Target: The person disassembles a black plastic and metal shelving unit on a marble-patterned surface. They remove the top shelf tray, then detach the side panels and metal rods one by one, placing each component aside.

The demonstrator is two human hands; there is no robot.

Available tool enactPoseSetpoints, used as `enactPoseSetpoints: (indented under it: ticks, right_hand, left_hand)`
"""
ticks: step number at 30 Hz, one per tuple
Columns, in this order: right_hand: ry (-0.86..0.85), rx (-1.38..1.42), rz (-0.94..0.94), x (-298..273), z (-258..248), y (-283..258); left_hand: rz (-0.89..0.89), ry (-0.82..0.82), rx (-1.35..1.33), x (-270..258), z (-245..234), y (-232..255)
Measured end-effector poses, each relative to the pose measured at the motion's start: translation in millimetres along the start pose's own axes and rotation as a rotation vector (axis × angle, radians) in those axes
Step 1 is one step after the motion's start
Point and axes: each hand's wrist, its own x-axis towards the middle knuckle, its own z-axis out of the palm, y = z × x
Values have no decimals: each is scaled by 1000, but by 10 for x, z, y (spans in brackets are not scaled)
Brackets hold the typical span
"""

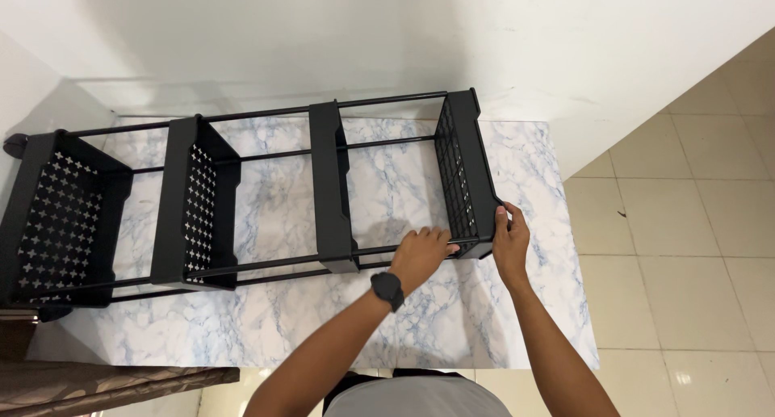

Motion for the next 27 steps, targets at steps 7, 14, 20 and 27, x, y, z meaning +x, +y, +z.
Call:
enactPoseSetpoints:
  ticks: [7, 14, 20, 27]
  right_hand:
    - [2, -38, 21, 18, 14, -45]
    - [-61, 28, -8, 38, -50, -33]
    - [-75, 46, -12, 54, -57, 7]
    - [-129, 99, -34, 62, -89, -34]
  left_hand:
    - [52, 240, 204, -81, 148, 49]
    - [-34, -12, -1, 45, 288, -15]
    - [-94, -255, -282, 151, 88, -106]
    - [-128, -403, -392, 262, -94, -171]
